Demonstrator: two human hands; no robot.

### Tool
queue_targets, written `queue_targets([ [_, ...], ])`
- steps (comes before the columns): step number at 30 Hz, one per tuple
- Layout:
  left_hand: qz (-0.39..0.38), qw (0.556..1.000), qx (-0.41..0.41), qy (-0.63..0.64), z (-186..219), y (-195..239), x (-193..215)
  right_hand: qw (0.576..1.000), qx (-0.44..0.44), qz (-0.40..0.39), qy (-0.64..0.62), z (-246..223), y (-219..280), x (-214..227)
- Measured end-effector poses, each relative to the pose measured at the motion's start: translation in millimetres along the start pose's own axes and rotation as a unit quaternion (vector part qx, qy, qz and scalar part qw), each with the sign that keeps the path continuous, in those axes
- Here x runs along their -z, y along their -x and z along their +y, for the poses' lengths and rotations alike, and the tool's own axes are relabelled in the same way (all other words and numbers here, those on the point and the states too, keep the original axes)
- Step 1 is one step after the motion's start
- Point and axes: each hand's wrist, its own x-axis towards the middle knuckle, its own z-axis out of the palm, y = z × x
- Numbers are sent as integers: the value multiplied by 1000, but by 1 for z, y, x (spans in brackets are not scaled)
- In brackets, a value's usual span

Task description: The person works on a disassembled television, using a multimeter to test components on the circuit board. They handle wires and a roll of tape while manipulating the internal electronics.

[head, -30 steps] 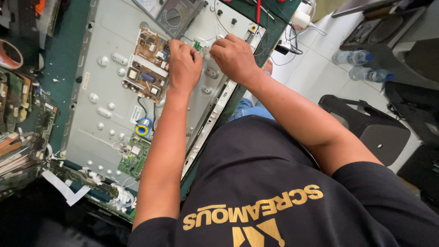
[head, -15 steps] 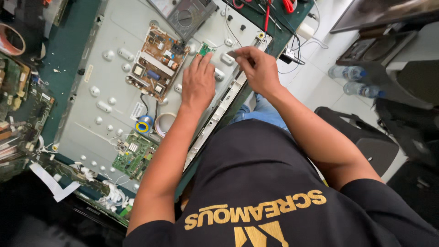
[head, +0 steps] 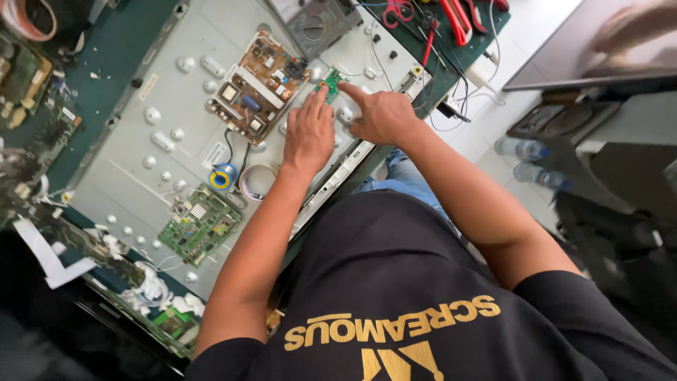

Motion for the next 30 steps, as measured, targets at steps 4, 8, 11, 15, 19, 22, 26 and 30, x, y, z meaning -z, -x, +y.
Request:
queue_targets([
  [4,10,1000,16,9,-3,5,-10,1000,1,-15,22,-8,-2,12],
  [8,7,998,33,48,3,0,14,998,3,-34,57,6,4,14],
  [11,17,999,26,40,4,8,11,994,11,-47,103,10,7,32],
  [15,30,999,35,28,15,25,3,989,25,-58,131,16,2,29],
  [19,10,996,78,36,25,32,11,977,59,-81,189,13,-1,26],
  [22,-43,991,110,57,42,38,15,969,76,-94,214,20,-2,34],
  [26,-52,987,146,30,53,35,6,958,104,-122,238,26,-13,45],
  [30,-56,976,207,25,77,28,15,941,124,-149,279,28,-14,46],
])
